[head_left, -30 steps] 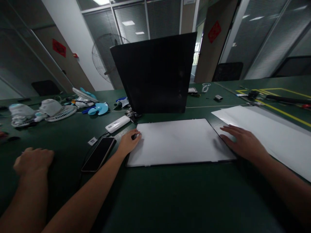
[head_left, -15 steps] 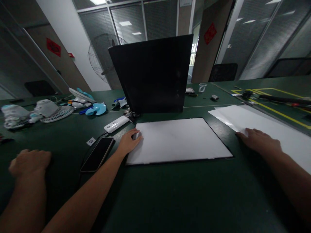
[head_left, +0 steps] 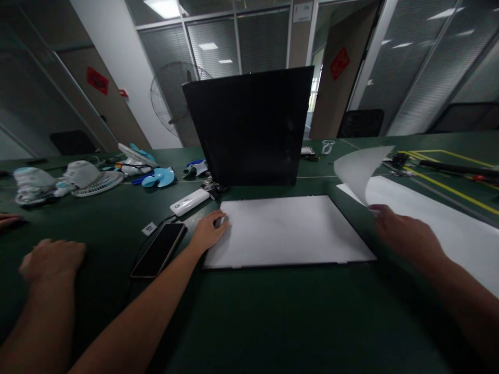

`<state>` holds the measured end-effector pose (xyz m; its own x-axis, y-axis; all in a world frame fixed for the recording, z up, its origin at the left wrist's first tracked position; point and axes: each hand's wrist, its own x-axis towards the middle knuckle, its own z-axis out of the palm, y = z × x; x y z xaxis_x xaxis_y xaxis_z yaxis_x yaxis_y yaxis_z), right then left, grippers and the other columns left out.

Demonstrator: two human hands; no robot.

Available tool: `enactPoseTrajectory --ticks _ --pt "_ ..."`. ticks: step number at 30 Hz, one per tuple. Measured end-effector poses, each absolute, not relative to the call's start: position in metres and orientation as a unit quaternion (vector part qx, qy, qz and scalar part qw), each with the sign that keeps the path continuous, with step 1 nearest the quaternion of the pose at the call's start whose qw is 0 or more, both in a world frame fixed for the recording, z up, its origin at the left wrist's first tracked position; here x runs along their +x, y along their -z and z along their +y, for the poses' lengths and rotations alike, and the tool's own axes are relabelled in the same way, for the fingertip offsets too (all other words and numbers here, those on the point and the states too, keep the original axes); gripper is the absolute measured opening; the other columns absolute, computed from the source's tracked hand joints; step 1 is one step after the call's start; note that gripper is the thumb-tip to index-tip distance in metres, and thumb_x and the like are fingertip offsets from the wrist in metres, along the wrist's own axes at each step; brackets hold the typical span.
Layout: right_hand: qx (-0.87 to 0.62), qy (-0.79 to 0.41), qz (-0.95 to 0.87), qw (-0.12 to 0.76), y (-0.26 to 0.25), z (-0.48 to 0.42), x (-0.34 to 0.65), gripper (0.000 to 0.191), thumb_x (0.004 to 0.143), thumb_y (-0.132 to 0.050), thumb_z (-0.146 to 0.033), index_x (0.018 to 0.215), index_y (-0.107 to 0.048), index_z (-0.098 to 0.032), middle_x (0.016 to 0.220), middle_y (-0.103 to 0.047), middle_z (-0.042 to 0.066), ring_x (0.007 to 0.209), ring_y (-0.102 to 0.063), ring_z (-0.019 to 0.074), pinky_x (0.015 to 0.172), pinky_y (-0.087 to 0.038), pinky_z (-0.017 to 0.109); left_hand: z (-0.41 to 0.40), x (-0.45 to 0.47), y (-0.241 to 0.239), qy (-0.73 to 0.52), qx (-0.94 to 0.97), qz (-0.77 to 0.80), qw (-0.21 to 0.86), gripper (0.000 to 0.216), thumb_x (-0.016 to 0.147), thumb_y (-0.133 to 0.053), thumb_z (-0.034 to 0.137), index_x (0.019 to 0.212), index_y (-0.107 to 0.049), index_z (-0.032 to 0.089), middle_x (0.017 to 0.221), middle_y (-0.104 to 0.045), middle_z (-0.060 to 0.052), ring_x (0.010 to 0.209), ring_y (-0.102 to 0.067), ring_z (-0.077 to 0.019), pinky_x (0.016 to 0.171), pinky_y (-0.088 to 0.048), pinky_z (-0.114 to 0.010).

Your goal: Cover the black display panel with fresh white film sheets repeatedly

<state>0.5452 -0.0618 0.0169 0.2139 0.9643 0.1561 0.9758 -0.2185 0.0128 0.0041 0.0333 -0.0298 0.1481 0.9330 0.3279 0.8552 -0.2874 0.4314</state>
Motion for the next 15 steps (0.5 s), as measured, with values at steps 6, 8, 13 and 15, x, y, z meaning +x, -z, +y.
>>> enactPoseTrajectory --ticks 6,8,13,15 --pt "-0.457 0.087 -0.883 0.068 0.008 -0.070 0.490 0.048 0.097 -0.045 -0.023 0.142 -0.060 -0.026 0.136 -0.067 0.009 0.118 -0.067 0.0265 0.098 -0.057 0.048 0.032 0.006 0.027 -0.285 0.755 0.585 0.088 0.046 0.097 -0.048 0.050 0.117 -0.074 0.018 0.137 -0.067 -0.011 0.128 -0.063 -0.0288 0.115 -0.043 -0.041" --pt "-0.397 0.088 -0.910 0.084 0.013 -0.073 0.478 0.050 0.096 -0.048 -0.019 0.145 -0.057 -0.027 0.138 -0.065 0.007 0.120 -0.066 0.0245 0.099 -0.058 0.047 0.032 0.006 0.026 -0.299 0.747 0.586 0.097 0.049 0.099 -0.042 0.051 0.118 -0.073 0.018 0.136 -0.069 -0.011 0.128 -0.062 -0.0284 0.115 -0.043 -0.041" --pt "-0.342 0.111 -0.926 0.113 0.011 -0.078 0.466 0.051 0.096 -0.049 -0.014 0.146 -0.055 -0.025 0.138 -0.065 0.007 0.119 -0.067 0.0240 0.093 -0.061 0.048 0.029 0.008 0.023 -0.306 0.736 0.593 0.116 0.056 0.102 -0.033 0.056 0.121 -0.071 0.020 0.134 -0.070 -0.009 0.128 -0.062 -0.0281 0.112 -0.045 -0.041" --pt "-0.322 0.115 -0.932 0.121 0.009 -0.078 0.463 0.048 0.097 -0.049 -0.013 0.142 -0.058 -0.024 0.137 -0.066 0.007 0.118 -0.067 0.0235 0.093 -0.061 0.047 0.029 0.009 0.021 -0.295 0.731 0.604 0.115 0.056 0.100 -0.037 0.057 0.124 -0.069 0.018 0.135 -0.069 -0.010 0.127 -0.062 -0.0292 0.111 -0.045 -0.042"
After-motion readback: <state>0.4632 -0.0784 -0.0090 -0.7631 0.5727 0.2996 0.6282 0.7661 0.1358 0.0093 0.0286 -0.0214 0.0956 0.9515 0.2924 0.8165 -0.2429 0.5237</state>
